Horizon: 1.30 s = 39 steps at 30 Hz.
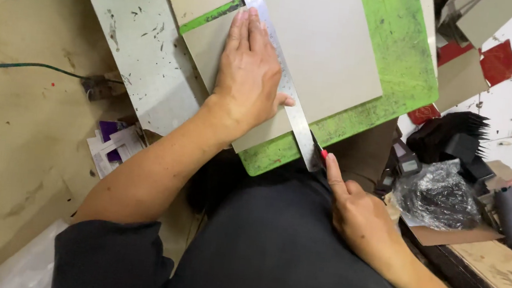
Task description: Cutting cardboard sheets using a utility knife and a metal ruler on a cutting mat.
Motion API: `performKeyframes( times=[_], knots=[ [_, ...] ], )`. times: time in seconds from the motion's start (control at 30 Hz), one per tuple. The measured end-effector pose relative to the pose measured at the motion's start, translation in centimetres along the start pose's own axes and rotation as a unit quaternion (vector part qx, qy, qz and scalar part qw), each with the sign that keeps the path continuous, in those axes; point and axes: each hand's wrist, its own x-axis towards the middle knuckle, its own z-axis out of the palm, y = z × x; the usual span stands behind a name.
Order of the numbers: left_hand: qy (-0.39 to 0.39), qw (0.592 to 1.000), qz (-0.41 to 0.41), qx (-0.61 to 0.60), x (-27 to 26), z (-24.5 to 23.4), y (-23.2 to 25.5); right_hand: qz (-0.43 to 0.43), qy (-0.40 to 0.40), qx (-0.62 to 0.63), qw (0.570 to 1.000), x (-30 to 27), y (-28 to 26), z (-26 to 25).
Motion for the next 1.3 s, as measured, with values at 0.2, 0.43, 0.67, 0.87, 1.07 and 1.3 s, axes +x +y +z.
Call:
performKeyframes(
  times=[0.2,0.43,0.67,0.87,1.07,1.3],
  knots=[
    [-0.099,0.995,0.025,-0.019,-0.4,-3.6,-1.3,-0.122,0.189,0.065,0.972,-1.6,-0.6,-7.4],
    [-0.033,0.999,-0.012,-0.004,0.4,-1.0,0.1,-0.195,0.306,0.009,0.932,12.7,-4.4,-11.0],
    [0.041,0.994,-0.030,-0.095,0.2,0.0,0.5,-0.196,0.274,-0.030,0.941,16.4,-5.3,-12.2],
    [0.083,0.986,-0.019,-0.141,-0.5,-0.3,0.3,-0.224,0.244,-0.005,0.943,11.3,-4.4,-9.9],
    [0.041,0.986,-0.016,-0.158,-0.3,-0.1,0.2,-0.115,0.154,-0.007,0.981,2.4,0.4,0.1],
    [0.063,0.988,-0.018,-0.139,-0.9,-1.0,-0.2,-0.069,0.077,-0.089,0.991,0.2,1.3,-3.4]
  ],
)
